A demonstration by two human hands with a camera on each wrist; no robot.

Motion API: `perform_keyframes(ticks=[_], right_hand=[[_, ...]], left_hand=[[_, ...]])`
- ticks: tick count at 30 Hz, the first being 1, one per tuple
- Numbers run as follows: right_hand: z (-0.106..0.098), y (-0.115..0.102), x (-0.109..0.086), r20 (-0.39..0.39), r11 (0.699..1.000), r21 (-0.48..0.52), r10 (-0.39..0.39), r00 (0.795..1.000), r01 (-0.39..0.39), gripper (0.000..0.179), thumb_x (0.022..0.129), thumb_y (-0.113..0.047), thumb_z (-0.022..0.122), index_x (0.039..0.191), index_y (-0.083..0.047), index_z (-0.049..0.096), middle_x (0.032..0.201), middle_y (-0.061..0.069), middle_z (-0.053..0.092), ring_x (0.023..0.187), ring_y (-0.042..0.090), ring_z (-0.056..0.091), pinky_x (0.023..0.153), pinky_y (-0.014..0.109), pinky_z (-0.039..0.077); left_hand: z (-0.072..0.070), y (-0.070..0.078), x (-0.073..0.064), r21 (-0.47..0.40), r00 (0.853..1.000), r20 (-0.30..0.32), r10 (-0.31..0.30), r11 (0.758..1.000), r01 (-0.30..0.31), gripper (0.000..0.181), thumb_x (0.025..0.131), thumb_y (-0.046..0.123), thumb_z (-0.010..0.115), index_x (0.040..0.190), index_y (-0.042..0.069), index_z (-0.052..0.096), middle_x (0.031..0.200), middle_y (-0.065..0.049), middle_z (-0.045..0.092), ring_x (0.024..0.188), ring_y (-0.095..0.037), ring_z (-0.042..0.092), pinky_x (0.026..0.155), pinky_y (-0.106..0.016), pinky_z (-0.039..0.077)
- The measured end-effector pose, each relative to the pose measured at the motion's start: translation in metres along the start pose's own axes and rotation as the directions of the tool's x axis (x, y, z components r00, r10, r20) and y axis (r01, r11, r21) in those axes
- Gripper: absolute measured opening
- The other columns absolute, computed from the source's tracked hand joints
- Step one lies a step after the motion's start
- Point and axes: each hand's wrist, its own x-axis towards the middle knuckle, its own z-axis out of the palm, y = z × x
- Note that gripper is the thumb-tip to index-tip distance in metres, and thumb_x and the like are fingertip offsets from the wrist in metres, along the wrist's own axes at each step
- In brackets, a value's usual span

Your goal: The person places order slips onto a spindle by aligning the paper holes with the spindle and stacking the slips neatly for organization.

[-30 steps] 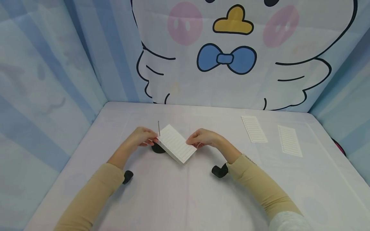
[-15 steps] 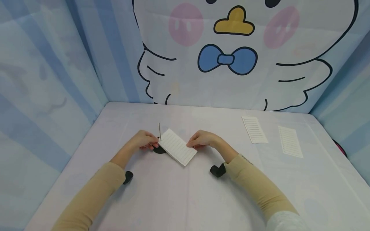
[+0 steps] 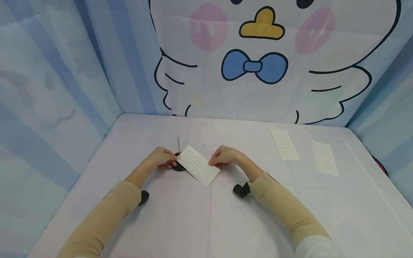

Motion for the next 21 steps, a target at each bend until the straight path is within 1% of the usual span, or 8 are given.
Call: perform_keyframes(ticks=[5,12,21], right_hand=[[0.002,-0.0022,0.0,-0.007,0.999,-0.033,-0.009,1.0,0.009,0.015,0.083,-0.016,0.066,0.082,-0.002,0.068,0.057,-0.003,0.053,0.05,0.007,0.042,0.049,0.02,0.033],[0.0048,-0.0016,0.0018,-0.031,0.997,-0.071,0.011,0.999,-0.014,0.014,0.083,-0.017,0.067,0.078,-0.004,0.067,0.058,-0.003,0.052,0.051,0.007,0.044,0.049,0.019,0.035],[0.0053,-0.0039,-0.0007,-0.036,0.996,-0.09,0.004,0.999,-0.007,0.014,0.083,-0.017,0.066,0.077,-0.005,0.066,0.057,-0.003,0.052,0.051,0.007,0.043,0.048,0.019,0.033]], left_hand=[[0.0009,-0.0015,0.0005,0.015,1.0,-0.014,0.01,1.0,-0.01,0.023,0.086,0.016,0.061,0.1,-0.002,0.063,0.061,0.005,0.061,0.05,-0.007,0.054,0.049,-0.021,0.032],[0.0025,-0.0018,0.0017,0.05,0.999,-0.029,0.022,0.999,-0.02,0.024,0.087,0.016,0.06,0.101,-0.003,0.062,0.061,0.004,0.061,0.049,-0.007,0.054,0.048,-0.021,0.033],[0.0033,-0.0028,0.0031,0.054,0.999,-0.039,0.02,0.998,-0.018,0.023,0.086,0.017,0.06,0.098,-0.002,0.063,0.059,0.006,0.06,0.048,-0.006,0.054,0.048,-0.021,0.034]])
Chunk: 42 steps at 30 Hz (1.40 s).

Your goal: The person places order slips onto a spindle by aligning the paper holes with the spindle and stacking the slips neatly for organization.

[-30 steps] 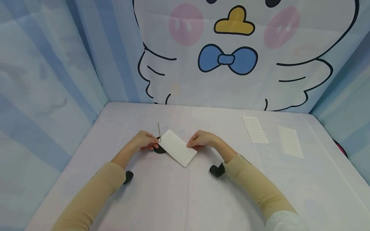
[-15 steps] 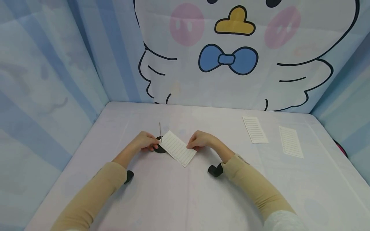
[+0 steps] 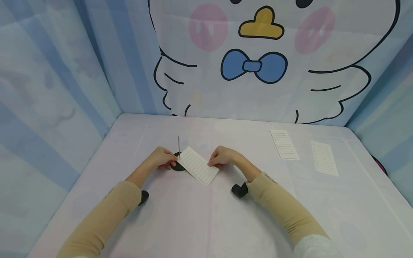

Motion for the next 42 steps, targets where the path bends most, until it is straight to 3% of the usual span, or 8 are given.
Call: perform_keyframes(ticks=[7,11,16,19,25,30,37,42], right_hand=[[-0.002,-0.002,-0.006,-0.016,0.999,-0.033,-0.022,1.0,0.021,0.013,0.084,-0.016,0.064,0.08,-0.003,0.066,0.062,-0.002,0.055,0.056,0.009,0.048,0.053,0.02,0.038],[-0.007,0.001,-0.013,-0.061,0.992,-0.1,-0.079,0.995,0.073,0.013,0.087,-0.016,0.062,0.087,-0.004,0.067,0.071,0.001,0.058,0.063,0.011,0.05,0.057,0.022,0.04],[-0.021,0.011,-0.02,-0.138,0.944,-0.264,-0.24,0.961,0.198,0.014,0.089,-0.014,0.057,0.098,-0.004,0.062,0.085,0.006,0.059,0.075,0.017,0.053,0.065,0.028,0.043],[-0.03,0.02,-0.024,-0.194,0.913,-0.344,-0.296,0.935,0.218,0.018,0.089,-0.013,0.056,0.105,-0.003,0.059,0.093,0.009,0.057,0.084,0.021,0.053,0.073,0.033,0.044],[-0.057,0.042,-0.035,-0.303,0.889,-0.44,-0.28,0.911,0.127,0.033,0.089,-0.015,0.058,0.119,-0.002,0.051,0.115,0.018,0.051,0.106,0.032,0.048,0.089,0.046,0.039],[-0.086,0.065,-0.039,-0.378,0.866,-0.501,-0.228,0.897,0.009,0.041,0.091,-0.018,0.056,0.126,-0.002,0.043,0.129,0.022,0.042,0.118,0.04,0.038,0.094,0.054,0.031],[-0.114,0.095,-0.045,-0.474,0.898,-0.416,-0.078,0.877,-0.144,0.049,0.094,-0.018,0.051,0.134,0.001,0.031,0.136,0.029,0.027,0.125,0.046,0.024,0.1,0.058,0.019],[-0.121,0.114,-0.049,-0.525,0.916,-0.34,0.004,0.851,-0.214,0.053,0.094,-0.019,0.05,0.137,0.001,0.026,0.137,0.032,0.022,0.124,0.049,0.021,0.099,0.06,0.019]], left_hand=[[0.001,0.001,0.0,0.002,1.0,-0.011,-0.013,1.0,0.013,0.025,0.086,0.018,0.06,0.1,-0.002,0.063,0.058,0.007,0.06,0.048,-0.006,0.054,0.05,-0.022,0.034],[0.0,0.002,-0.002,0.006,1.0,-0.021,-0.021,1.0,0.021,0.025,0.085,0.019,0.06,0.1,-0.002,0.063,0.058,0.007,0.06,0.048,-0.006,0.054,0.05,-0.022,0.034],[0.0,0.003,-0.001,0.007,0.999,-0.023,-0.024,1.0,0.024,0.024,0.086,0.019,0.06,0.098,-0.002,0.063,0.057,0.008,0.06,0.047,-0.005,0.054,0.05,-0.022,0.035],[0.0,0.002,-0.001,-0.006,0.999,-0.02,-0.025,1.0,0.025,0.023,0.086,0.018,0.06,0.098,-0.002,0.064,0.058,0.007,0.06,0.048,-0.005,0.054,0.05,-0.021,0.036],[-0.001,0.005,-0.006,-0.016,1.0,0.003,-0.006,1.0,0.006,0.024,0.084,0.018,0.063,0.095,-0.002,0.065,0.061,0.001,0.063,0.049,-0.008,0.055,0.052,-0.022,0.039],[0.0,0.007,-0.008,-0.004,1.0,0.0,-0.011,1.0,0.011,0.024,0.084,0.019,0.062,0.096,-0.002,0.065,0.061,0.002,0.063,0.049,-0.008,0.056,0.052,-0.023,0.038],[0.001,0.006,-0.006,-0.001,0.999,-0.018,-0.036,0.999,0.036,0.024,0.086,0.018,0.06,0.098,-0.003,0.064,0.058,0.005,0.06,0.049,-0.008,0.054,0.051,-0.022,0.037],[0.002,0.006,-0.006,-0.01,0.999,-0.013,-0.043,0.999,0.042,0.025,0.086,0.017,0.06,0.099,-0.003,0.064,0.059,0.005,0.06,0.049,-0.008,0.054,0.052,-0.022,0.038]])
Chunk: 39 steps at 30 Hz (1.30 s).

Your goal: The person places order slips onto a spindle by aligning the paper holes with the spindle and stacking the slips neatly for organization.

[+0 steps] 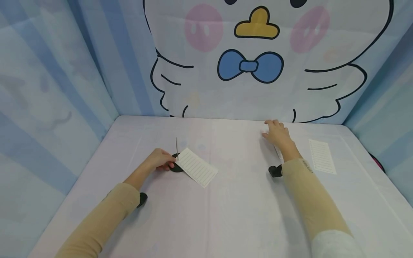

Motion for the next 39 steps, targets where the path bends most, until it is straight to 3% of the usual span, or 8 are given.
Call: perform_keyframes(ticks=[16,30,39], right_hand=[[0.009,0.036,-0.005,0.003,0.969,0.086,0.23,0.973,-0.23,0.06,0.092,-0.024,0.045,0.138,0.005,0.019,0.131,0.038,0.02,0.122,0.052,0.017,0.099,0.061,0.012],[0.012,0.043,-0.01,0.058,0.943,0.03,0.328,0.943,-0.33,0.077,0.093,-0.037,0.042,0.13,0.025,0.014,0.129,0.045,0.016,0.121,0.055,0.015,0.099,0.062,0.011],[0.014,0.046,-0.01,0.064,0.938,0.034,0.341,0.938,-0.344,0.077,0.093,-0.04,0.042,0.128,0.025,0.02,0.127,0.045,0.016,0.12,0.056,0.015,0.098,0.064,0.011]], left_hand=[[0.0,-0.002,0.001,0.015,1.0,-0.004,0.0,1.0,0.0,0.025,0.086,0.018,0.06,0.099,-0.002,0.064,0.059,0.004,0.061,0.049,-0.008,0.055,0.051,-0.022,0.038],[0.0,-0.003,0.004,0.005,1.0,0.001,0.002,1.0,-0.002,0.024,0.085,0.018,0.061,0.099,-0.002,0.063,0.059,0.005,0.06,0.049,-0.007,0.054,0.051,-0.022,0.037],[-0.001,-0.003,0.003,-0.003,1.0,0.005,0.009,1.0,-0.009,0.024,0.085,0.017,0.061,0.099,-0.002,0.063,0.058,0.005,0.06,0.048,-0.007,0.054,0.05,-0.021,0.037]])
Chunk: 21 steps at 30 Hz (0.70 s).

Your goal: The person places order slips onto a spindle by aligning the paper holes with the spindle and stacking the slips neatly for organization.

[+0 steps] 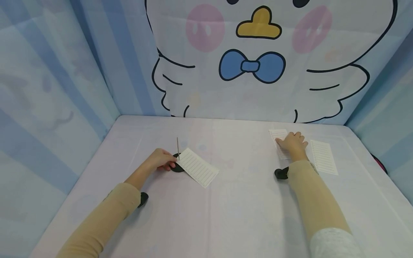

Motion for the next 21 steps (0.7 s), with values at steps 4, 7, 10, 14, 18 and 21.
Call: perform_keyframes(ticks=[4,7,10,14,18,21], right_hand=[[0.001,0.0,-0.001,-0.008,1.0,0.016,-0.006,1.0,0.006,0.076,0.093,-0.038,0.043,0.131,0.023,0.018,0.129,0.045,0.015,0.121,0.056,0.014,0.099,0.064,0.01],[0.001,-0.001,-0.002,-0.023,1.0,0.025,-0.01,1.0,0.011,0.075,0.093,-0.037,0.044,0.131,0.022,0.016,0.13,0.045,0.014,0.121,0.056,0.014,0.098,0.064,0.01],[0.001,-0.004,-0.003,-0.047,1.0,0.024,-0.006,0.999,0.007,0.075,0.093,-0.036,0.045,0.132,0.021,0.016,0.129,0.045,0.015,0.121,0.056,0.014,0.098,0.063,0.01],[0.0,-0.008,-0.004,-0.076,1.0,0.005,0.007,0.997,-0.006,0.075,0.092,-0.034,0.048,0.131,0.021,0.016,0.128,0.045,0.017,0.12,0.056,0.016,0.098,0.063,0.011],[-0.001,-0.011,-0.004,-0.08,0.999,-0.032,0.008,0.997,-0.01,0.072,0.093,-0.032,0.048,0.131,0.02,0.016,0.128,0.045,0.019,0.121,0.056,0.017,0.098,0.063,0.012],[-0.002,-0.012,-0.004,-0.08,0.999,-0.05,0.002,0.997,-0.006,0.069,0.093,-0.03,0.048,0.131,0.019,0.017,0.128,0.044,0.021,0.12,0.056,0.019,0.097,0.063,0.014]], left_hand=[[0.0,0.001,-0.001,0.004,1.0,0.009,0.003,1.0,-0.003,0.025,0.086,0.017,0.06,0.1,-0.003,0.063,0.058,0.005,0.06,0.048,-0.006,0.054,0.051,-0.021,0.037],[0.0,0.002,-0.001,0.007,1.0,0.008,-0.003,1.0,0.003,0.026,0.086,0.018,0.06,0.101,-0.003,0.063,0.058,0.006,0.06,0.048,-0.006,0.054,0.051,-0.021,0.037],[0.0,0.002,-0.001,0.003,1.0,0.005,-0.011,1.0,0.011,0.028,0.086,0.018,0.06,0.103,-0.004,0.062,0.058,0.006,0.06,0.048,-0.006,0.054,0.051,-0.021,0.037],[0.0,0.001,-0.001,0.001,1.0,0.007,-0.003,1.0,0.003,0.028,0.086,0.017,0.06,0.104,-0.004,0.062,0.058,0.005,0.06,0.048,-0.006,0.054,0.05,-0.021,0.037],[-0.001,0.001,-0.001,-0.004,1.0,0.011,0.004,1.0,-0.004,0.027,0.086,0.017,0.06,0.103,-0.004,0.062,0.059,0.005,0.06,0.049,-0.006,0.054,0.05,-0.021,0.038],[-0.001,0.001,-0.001,-0.001,1.0,0.015,0.008,1.0,-0.008,0.027,0.086,0.017,0.06,0.103,-0.005,0.062,0.059,0.005,0.06,0.049,-0.006,0.054,0.05,-0.02,0.038]])
